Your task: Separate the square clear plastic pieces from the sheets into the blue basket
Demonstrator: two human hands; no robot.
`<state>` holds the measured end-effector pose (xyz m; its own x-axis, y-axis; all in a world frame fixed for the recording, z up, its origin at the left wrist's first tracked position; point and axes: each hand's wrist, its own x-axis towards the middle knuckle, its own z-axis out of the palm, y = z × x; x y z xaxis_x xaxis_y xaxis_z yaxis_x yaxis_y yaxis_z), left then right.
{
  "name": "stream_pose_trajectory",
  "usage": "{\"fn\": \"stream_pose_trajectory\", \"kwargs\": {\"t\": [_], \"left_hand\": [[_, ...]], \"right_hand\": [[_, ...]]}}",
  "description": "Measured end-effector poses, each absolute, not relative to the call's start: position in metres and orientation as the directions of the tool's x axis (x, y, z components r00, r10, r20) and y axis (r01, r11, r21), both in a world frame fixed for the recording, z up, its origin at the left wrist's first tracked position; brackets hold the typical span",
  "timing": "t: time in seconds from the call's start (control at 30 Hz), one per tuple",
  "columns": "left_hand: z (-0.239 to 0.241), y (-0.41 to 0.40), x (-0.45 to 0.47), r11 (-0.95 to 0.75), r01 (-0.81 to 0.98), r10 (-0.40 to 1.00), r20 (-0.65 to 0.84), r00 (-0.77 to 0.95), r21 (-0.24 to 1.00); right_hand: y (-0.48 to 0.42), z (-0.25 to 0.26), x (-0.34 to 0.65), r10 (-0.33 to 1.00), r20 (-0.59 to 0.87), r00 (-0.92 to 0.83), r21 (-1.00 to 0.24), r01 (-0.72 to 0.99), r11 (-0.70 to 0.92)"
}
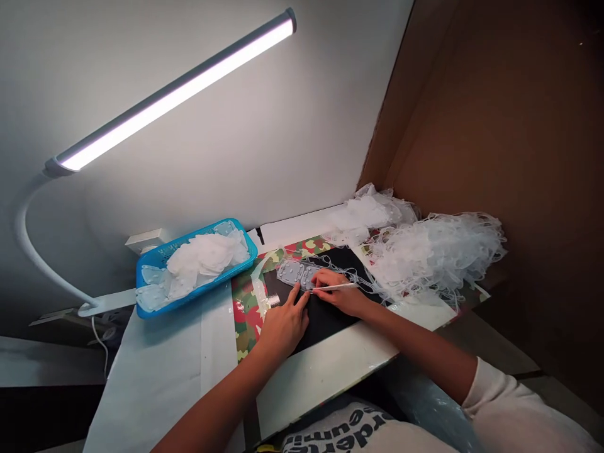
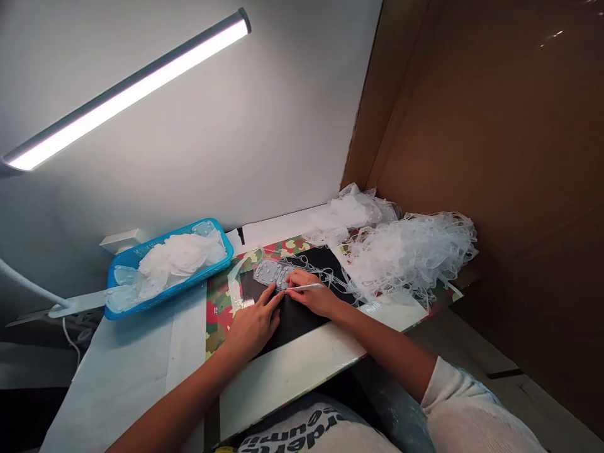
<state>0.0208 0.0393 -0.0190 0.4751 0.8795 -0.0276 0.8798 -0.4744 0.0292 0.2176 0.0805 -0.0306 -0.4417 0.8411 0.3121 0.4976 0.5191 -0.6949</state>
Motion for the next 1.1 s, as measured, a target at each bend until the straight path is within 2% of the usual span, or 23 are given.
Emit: {"fn": "stream_pose_trajectory", "kwargs": {"t": [0.33, 0.53, 0.6, 0.67, 0.73, 0.77, 0.83, 0.9, 0.97, 1.1], "left_hand": [[-0.017, 0.04, 0.02, -0.463, 0.881, 0.88, -0.068, 0.47, 0.101], [-0.018, 0.042, 0.02, -0.443, 0.887, 0.885, -0.094, 0.456, 0.127], [-0.018, 0.041, 0.02, -0.435, 0.889, 0.887, -0.099, 0.45, 0.141], [-0.018, 0.04, 0.02, -0.43, 0.889, 0.888, -0.105, 0.448, 0.154], [-0.018, 0.039, 0.018, -0.431, 0.884, 0.886, -0.102, 0.453, 0.18], [-0.017, 0.039, 0.016, -0.428, 0.879, 0.886, -0.093, 0.454, 0.209], [-0.013, 0.046, 0.013, -0.4, 0.845, 0.891, -0.066, 0.449, 0.354], [-0.006, 0.061, 0.011, -0.309, 0.75, 0.906, -0.059, 0.419, 0.585], [0.002, 0.083, 0.012, -0.196, 0.623, 0.915, -0.087, 0.394, 0.757], [0.008, 0.122, 0.026, -0.077, 0.515, 0.858, -0.206, 0.471, 0.854]], "right_hand": [[0.078, -0.024, 0.224, 0.841, 0.233, -0.489, -0.668, 0.548, 0.503], [0.078, -0.035, 0.216, 0.779, 0.341, -0.527, -0.529, 0.578, 0.622], [0.085, -0.033, 0.225, 0.845, 0.352, -0.403, -0.591, 0.604, 0.534], [0.094, -0.028, 0.245, 0.92, 0.373, -0.122, -0.69, 0.626, 0.363], [0.102, -0.023, 0.268, 0.9, 0.397, 0.182, -0.755, 0.622, 0.207], [0.105, -0.021, 0.278, 0.872, 0.404, 0.277, -0.774, 0.612, 0.165], [0.103, -0.015, 0.288, 0.867, 0.393, 0.308, -0.8, 0.579, 0.157], [0.094, -0.008, 0.284, 0.916, 0.354, 0.189, -0.819, 0.537, 0.205], [0.078, 0.001, 0.269, 0.947, 0.317, 0.048, -0.829, 0.499, 0.252], [0.049, 0.012, 0.236, 0.94, 0.296, -0.17, -0.799, 0.495, 0.341]]}}
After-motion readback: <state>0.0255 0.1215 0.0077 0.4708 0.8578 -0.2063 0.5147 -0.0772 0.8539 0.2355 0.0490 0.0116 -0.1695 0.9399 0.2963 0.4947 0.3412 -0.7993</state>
